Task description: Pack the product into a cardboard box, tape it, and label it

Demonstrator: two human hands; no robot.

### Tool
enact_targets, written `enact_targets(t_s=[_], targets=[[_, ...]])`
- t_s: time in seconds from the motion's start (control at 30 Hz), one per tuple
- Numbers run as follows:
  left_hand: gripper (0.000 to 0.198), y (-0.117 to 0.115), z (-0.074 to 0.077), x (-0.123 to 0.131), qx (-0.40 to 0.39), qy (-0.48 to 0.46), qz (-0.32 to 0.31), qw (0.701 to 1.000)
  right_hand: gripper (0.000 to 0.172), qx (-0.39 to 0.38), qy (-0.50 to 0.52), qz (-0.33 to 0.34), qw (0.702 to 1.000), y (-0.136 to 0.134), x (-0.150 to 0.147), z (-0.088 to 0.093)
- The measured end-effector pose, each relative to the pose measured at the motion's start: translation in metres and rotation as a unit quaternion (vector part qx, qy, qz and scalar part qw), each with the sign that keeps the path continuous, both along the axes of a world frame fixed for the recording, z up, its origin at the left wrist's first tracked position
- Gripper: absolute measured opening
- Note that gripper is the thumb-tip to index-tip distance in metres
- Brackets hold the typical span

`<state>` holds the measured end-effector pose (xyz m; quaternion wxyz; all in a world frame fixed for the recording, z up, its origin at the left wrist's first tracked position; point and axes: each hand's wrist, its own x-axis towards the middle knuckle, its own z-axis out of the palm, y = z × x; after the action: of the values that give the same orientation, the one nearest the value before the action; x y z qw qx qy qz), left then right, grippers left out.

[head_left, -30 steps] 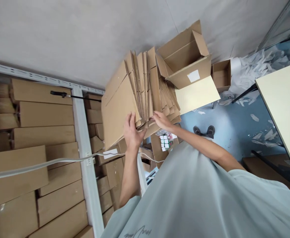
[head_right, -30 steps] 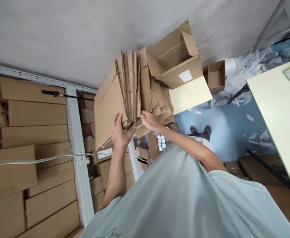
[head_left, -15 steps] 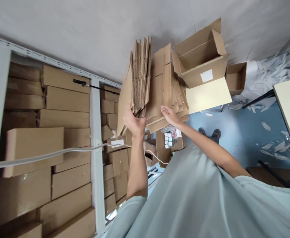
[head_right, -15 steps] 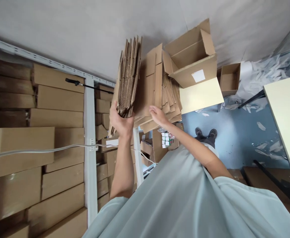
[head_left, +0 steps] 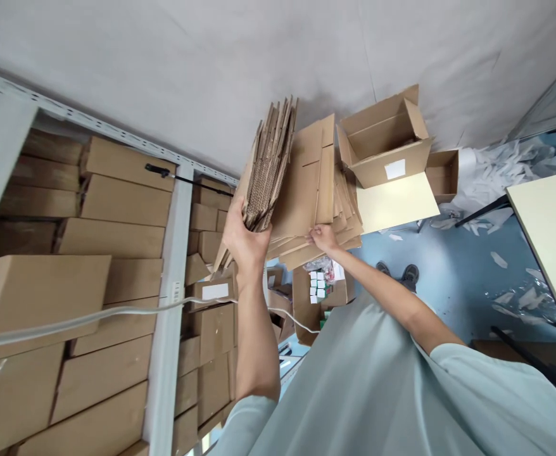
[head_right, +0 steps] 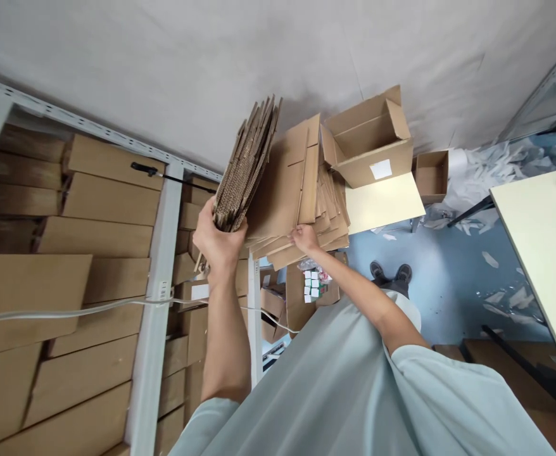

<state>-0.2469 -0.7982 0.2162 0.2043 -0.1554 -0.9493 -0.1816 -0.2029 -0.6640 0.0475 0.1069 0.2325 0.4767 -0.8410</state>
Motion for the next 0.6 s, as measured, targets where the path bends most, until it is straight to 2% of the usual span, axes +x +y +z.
enact_targets(t_s=[0.1, 0.2, 0.33, 0.4, 0.5, 0.6], targets=[[0.08, -0.006, -0.004, 0.005, -0.01, 0.003, -0.012, 1.0, 0.027, 0.02, 0.004, -0.011, 1.0, 0.005, -0.002, 0.013], [0.078, -0.008, -0.013, 0.018, -0.037, -0.011, -0.027, 0.999, 0.021, 0.053, 0.068, -0.023, 0.996, 0.021, -0.005, 0.03], [0.077, 0.006, -0.039, 0.038, -0.082, -0.049, -0.058, 0.994, 0.013, 0.15, 0.129, -0.034, 0.98, 0.04, -0.007, 0.045], [0.08, 0.018, -0.057, 0.044, -0.077, -0.054, -0.051, 0.994, 0.01, 0.172, 0.12, -0.037, 0.977, 0.044, -0.003, 0.047], [0.077, 0.034, -0.082, 0.044, -0.035, -0.056, -0.01, 0.998, 0.013, 0.161, 0.14, -0.043, 0.976, 0.043, 0.009, 0.043], [0.078, 0.039, -0.092, 0.036, -0.001, -0.068, -0.003, 0.998, 0.024, 0.134, 0.194, -0.04, 0.971, 0.045, 0.019, 0.033]])
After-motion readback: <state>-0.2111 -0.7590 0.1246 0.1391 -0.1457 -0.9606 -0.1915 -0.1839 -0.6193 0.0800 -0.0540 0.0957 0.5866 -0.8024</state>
